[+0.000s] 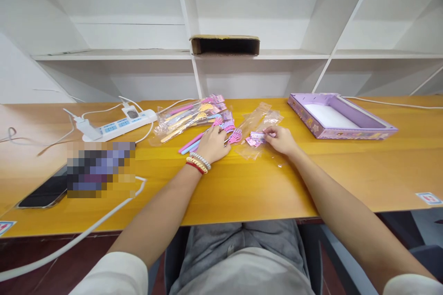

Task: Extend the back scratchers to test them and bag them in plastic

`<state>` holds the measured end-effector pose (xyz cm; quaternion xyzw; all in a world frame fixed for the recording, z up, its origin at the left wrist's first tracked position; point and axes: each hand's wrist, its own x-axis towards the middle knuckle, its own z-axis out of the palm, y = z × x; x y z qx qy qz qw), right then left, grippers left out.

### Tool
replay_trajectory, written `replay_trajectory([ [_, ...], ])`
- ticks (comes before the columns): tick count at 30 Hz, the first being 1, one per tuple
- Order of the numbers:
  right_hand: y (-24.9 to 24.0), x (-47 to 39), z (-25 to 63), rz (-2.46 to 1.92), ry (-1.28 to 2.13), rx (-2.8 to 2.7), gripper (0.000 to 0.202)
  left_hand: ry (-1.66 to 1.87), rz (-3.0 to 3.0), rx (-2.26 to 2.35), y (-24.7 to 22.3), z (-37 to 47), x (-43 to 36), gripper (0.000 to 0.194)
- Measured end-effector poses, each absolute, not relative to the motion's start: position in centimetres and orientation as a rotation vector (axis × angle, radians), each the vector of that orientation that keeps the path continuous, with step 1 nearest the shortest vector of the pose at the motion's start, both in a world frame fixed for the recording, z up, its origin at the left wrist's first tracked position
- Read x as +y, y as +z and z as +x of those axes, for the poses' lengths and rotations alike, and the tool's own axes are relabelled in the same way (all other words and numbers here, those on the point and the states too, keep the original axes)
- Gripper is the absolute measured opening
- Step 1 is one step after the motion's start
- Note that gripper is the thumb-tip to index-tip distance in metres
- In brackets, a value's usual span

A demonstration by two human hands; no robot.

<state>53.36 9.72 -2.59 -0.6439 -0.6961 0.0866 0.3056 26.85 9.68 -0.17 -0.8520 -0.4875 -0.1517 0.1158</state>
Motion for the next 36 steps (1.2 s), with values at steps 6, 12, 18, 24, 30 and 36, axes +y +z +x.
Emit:
replay_trajectory([
  [6, -2.5, 9.6, 53.4, -1.676, 0.241, -1.832, 0.021, -0.308, -2.544, -1.424, 0.2, 26.7, 9.2, 0.021],
  [12, -2.6, 9.7, 53.3, -1.660, 0.239, -1.843, 0.019, -0.293, -2.601, -1.383, -0.3, 26.8, 9.4, 0.024],
  [18, -1.9, 9.1, 52.7, -1.532, 0.232, -1.790, 0.020, -0.483, -2.573, -1.315, 0.6, 27.5, 8.9, 0.027],
  [24, -0.9, 7.3, 51.1, -1.178, 0.570, -1.956, 0.037, -0.474, -2.587, -1.483, 1.3, 29.5, 6.7, 0.034],
  [30, -1.2, 7.3, 49.1, -0.956, 1.022, -1.564, 0.044, -0.622, -2.752, -1.329, 1.0, 30.4, 5.7, 0.034],
  [36, -0.8, 8.2, 49.8, -0.960, 1.127, -1.116, 0.042, -0.549, -2.737, -1.476, 0.5, 29.7, 6.7, 0.029],
])
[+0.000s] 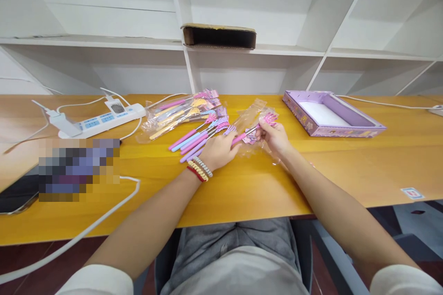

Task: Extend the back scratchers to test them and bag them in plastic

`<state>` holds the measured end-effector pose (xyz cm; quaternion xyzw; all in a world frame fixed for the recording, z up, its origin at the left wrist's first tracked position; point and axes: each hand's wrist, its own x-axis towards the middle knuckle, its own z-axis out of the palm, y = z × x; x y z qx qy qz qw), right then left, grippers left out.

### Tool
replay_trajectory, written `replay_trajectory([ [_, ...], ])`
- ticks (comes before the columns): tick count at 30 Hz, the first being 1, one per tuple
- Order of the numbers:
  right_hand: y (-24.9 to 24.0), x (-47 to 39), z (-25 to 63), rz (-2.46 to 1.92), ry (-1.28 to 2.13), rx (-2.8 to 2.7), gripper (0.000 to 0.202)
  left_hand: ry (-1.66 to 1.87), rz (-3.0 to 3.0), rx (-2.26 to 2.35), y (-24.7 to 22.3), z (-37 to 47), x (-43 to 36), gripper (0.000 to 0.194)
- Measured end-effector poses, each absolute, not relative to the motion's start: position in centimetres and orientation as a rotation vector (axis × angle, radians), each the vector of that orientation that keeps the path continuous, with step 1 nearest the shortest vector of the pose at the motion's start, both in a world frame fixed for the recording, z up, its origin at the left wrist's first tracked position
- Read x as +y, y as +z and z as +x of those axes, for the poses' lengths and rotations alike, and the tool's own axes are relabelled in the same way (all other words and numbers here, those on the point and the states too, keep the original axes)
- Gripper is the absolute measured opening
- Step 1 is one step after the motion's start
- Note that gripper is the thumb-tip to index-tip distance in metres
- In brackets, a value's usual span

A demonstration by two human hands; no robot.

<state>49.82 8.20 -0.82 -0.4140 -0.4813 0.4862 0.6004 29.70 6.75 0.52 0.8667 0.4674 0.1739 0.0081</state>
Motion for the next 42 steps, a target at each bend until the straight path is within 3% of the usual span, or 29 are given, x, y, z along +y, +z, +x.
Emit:
replay_trajectory([
  [19, -1.7, 8.2, 49.7, -0.960, 1.206, -1.231, 0.033, 0.593, 2.703, 1.360, -0.4, 29.8, 6.8, 0.029],
  [24, -1.3, 8.0, 49.3, -0.910, 1.245, -1.145, 0.040, 0.609, 2.655, 1.348, 0.3, 30.2, 6.4, 0.031],
  [35, -0.1, 8.9, 50.9, -0.953, 1.029, -0.935, 0.040, 0.465, 2.654, 1.374, 1.0, 29.8, 7.8, 0.040],
  [42, 1.6, 9.9, 56.8, -0.915, 0.857, -0.501, 0.028, 0.322, 2.709, 1.529, 2.8, 25.7, 9.8, 0.055],
])
